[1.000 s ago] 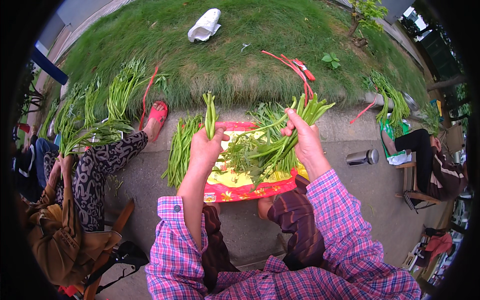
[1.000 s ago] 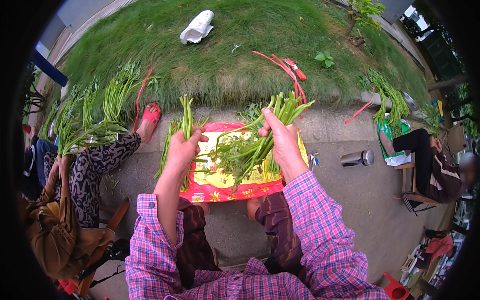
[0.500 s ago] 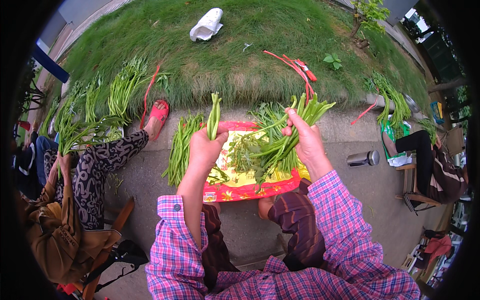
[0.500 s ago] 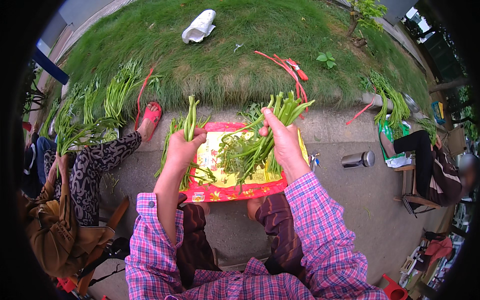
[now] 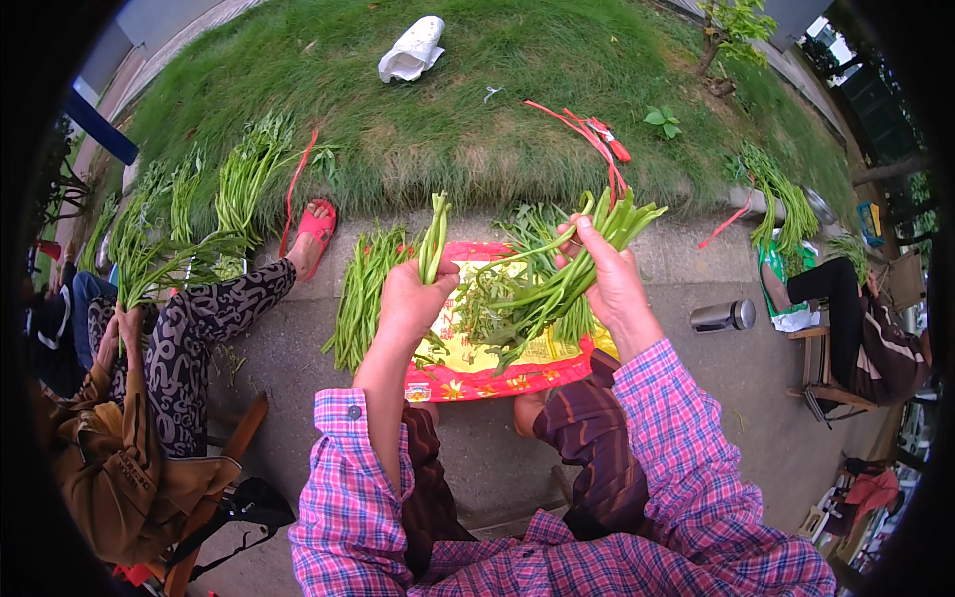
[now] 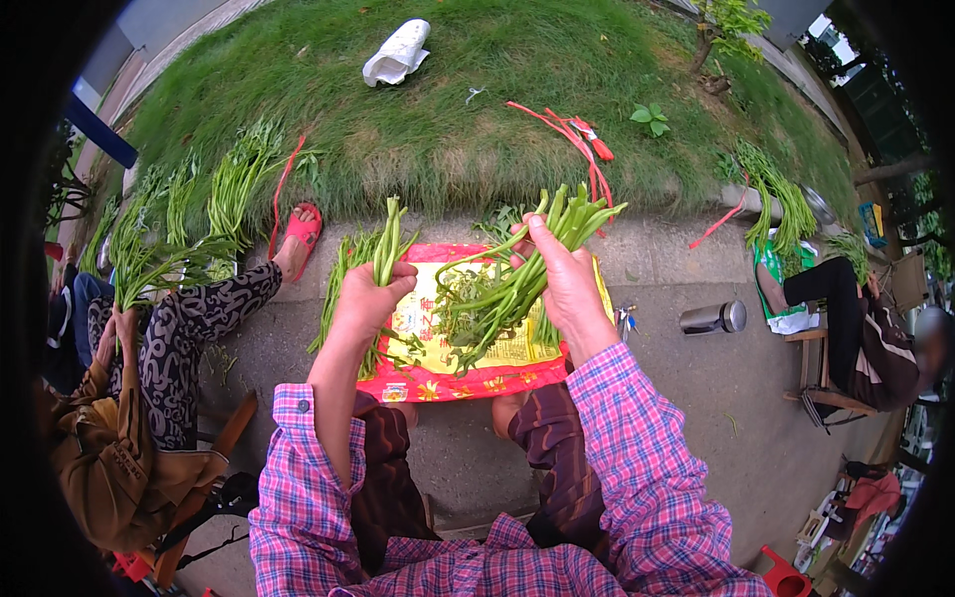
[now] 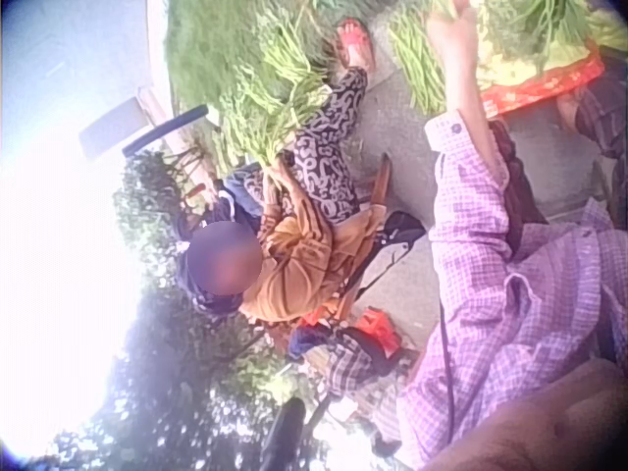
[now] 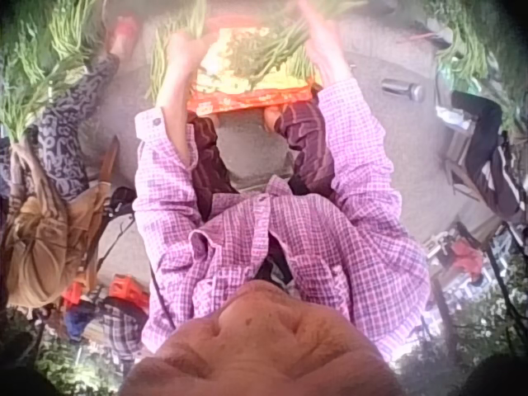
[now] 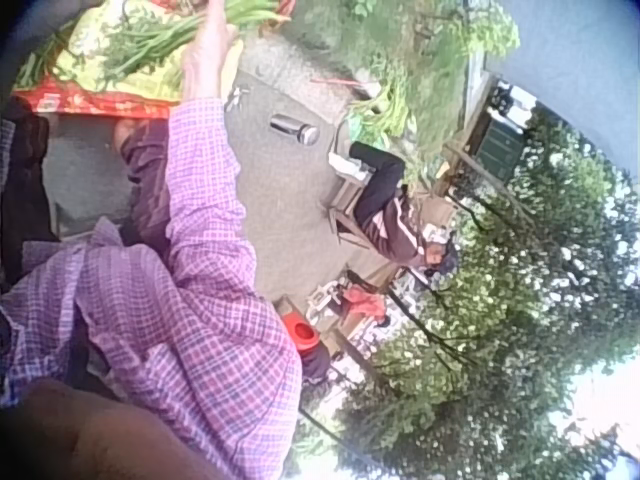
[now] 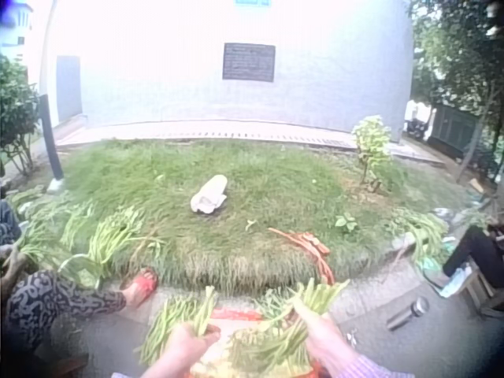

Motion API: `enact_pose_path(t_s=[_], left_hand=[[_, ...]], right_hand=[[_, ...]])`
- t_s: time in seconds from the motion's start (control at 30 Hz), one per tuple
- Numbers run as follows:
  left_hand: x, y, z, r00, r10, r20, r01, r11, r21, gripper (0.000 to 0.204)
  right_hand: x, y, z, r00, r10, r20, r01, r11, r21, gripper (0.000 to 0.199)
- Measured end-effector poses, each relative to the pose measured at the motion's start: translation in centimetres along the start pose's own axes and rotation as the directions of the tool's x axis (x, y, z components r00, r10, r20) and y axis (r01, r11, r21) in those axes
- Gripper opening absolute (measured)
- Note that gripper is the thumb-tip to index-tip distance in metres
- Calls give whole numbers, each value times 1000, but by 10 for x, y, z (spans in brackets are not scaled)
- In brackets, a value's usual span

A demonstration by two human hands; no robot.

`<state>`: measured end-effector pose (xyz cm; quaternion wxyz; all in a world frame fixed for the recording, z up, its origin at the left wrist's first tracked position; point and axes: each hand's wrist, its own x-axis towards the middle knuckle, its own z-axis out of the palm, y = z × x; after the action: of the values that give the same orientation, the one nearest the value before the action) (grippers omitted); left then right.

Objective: The person picks through a bundle of green stalks, snapping or tearing off small pieces and placing them onto a yellow and red mat. They gather sorted pieces into their hands and occasionally use scissors to trim the ends.

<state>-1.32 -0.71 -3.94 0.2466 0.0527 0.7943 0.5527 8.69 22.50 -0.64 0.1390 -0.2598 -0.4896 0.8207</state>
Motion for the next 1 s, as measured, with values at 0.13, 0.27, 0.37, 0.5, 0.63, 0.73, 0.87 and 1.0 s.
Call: enact_pose_path(t_s=[0.13, 0.27, 0.37, 0.5, 0.63, 0.73, 0.87, 1.0], left_hand=[[1, -9, 0, 999, -14, 36, 12, 998, 68, 22], [2, -15, 2, 1000, -10, 24, 7, 990, 141, 30], [1, -16, 4, 1000, 3, -16, 1, 978, 209, 28], [3, -16, 5, 998, -65, 6, 63, 975, 212, 21], [4, -19, 5, 999, -13, 33, 12, 1000, 27, 12], [1, 0, -2, 958, -228, 174, 239, 970, -51, 8], [-5, 7, -5, 936, -218, 275, 271, 948, -170, 7], [2, -6, -6, 935, -225, 276, 228, 973, 21, 13]], right_hand=[[-1, -1, 1, 1000, -4, 8, 4, 999, 47, 25], [-1, -3, 1, 1000, 0, 15, -1, 997, 75, 26], [0, -5, -1, 1000, 23, 19, -24, 996, 87, 26], [0, -8, -3, 999, 13, 46, -19, 992, 125, 25], [1, -8, -6, 1000, -3, -13, 5, 989, 148, 26], [7, -7, -14, 994, -26, -110, 44, 985, 164, 25], [15, -4, -30, 978, -62, -199, 89, 987, 132, 23], [18, -3, -37, 966, -89, -241, 118, 987, 108, 21]])
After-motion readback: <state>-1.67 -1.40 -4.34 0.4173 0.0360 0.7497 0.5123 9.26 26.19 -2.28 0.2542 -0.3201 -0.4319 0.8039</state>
